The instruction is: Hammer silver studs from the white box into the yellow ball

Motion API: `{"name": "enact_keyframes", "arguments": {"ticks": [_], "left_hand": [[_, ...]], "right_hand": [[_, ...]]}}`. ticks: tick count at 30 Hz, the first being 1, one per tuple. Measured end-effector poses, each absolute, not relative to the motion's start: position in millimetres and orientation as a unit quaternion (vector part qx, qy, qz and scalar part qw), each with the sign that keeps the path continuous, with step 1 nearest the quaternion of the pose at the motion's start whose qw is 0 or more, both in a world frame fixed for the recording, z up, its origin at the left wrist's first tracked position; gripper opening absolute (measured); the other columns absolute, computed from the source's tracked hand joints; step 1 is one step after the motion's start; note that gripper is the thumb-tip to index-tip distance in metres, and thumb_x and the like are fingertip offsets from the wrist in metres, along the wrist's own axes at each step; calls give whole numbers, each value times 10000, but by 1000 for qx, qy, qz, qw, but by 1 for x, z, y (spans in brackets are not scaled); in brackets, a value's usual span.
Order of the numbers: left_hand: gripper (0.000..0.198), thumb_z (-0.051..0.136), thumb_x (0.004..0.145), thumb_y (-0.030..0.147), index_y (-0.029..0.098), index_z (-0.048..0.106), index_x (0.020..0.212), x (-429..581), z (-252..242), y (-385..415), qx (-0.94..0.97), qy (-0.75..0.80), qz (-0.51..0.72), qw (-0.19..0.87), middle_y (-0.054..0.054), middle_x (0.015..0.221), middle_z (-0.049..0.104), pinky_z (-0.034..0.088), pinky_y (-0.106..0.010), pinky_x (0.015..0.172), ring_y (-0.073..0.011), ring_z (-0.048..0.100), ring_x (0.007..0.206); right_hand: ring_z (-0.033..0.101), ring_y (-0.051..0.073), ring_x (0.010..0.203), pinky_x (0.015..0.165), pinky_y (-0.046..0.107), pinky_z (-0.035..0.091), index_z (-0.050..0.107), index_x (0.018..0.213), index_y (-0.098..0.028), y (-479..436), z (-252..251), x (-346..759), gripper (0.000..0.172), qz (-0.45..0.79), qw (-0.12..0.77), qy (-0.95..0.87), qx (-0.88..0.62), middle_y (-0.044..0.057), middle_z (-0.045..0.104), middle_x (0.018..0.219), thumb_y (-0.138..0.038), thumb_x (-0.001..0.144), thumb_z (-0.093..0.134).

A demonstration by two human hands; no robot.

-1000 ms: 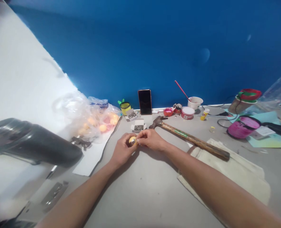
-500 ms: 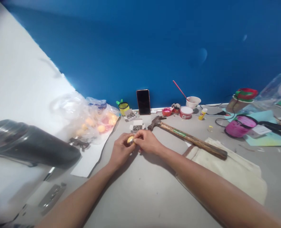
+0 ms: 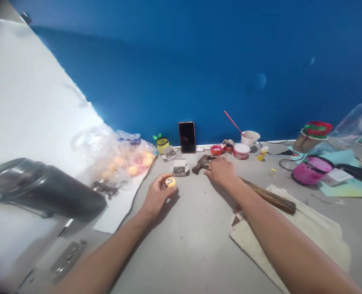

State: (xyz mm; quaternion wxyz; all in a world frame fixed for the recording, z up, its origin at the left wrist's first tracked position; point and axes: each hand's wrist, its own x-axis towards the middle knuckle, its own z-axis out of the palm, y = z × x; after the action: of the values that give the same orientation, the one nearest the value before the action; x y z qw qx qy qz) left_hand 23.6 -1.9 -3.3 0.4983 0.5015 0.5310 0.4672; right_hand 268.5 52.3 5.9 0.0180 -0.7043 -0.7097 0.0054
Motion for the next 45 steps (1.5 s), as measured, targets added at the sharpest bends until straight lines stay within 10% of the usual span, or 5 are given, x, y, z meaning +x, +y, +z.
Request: {"name": "enact_keyframes", "arguments": {"ticks": [23,45], "left_hand": [[311,767,623,178,129,701,923,22,-12,4,462,488,485,560,-4,693,634,443,-263,568,-114,555,587],[352,785,636,247,146,702,963,20,-6,0,527,528,462,480,11,704,628,392,-226,507,-105,499,559]], "right_hand": [[585,203,743,664,318,318,749,1108,-164,5,39,227,334,-165,346,-781,-493,108,720,843,-367,1050,490],[525,157,650,618,318,259,736,967,-154,1,44,227,244,-262,375,-789,-410,43,672,715,-306,1035,559]]}}
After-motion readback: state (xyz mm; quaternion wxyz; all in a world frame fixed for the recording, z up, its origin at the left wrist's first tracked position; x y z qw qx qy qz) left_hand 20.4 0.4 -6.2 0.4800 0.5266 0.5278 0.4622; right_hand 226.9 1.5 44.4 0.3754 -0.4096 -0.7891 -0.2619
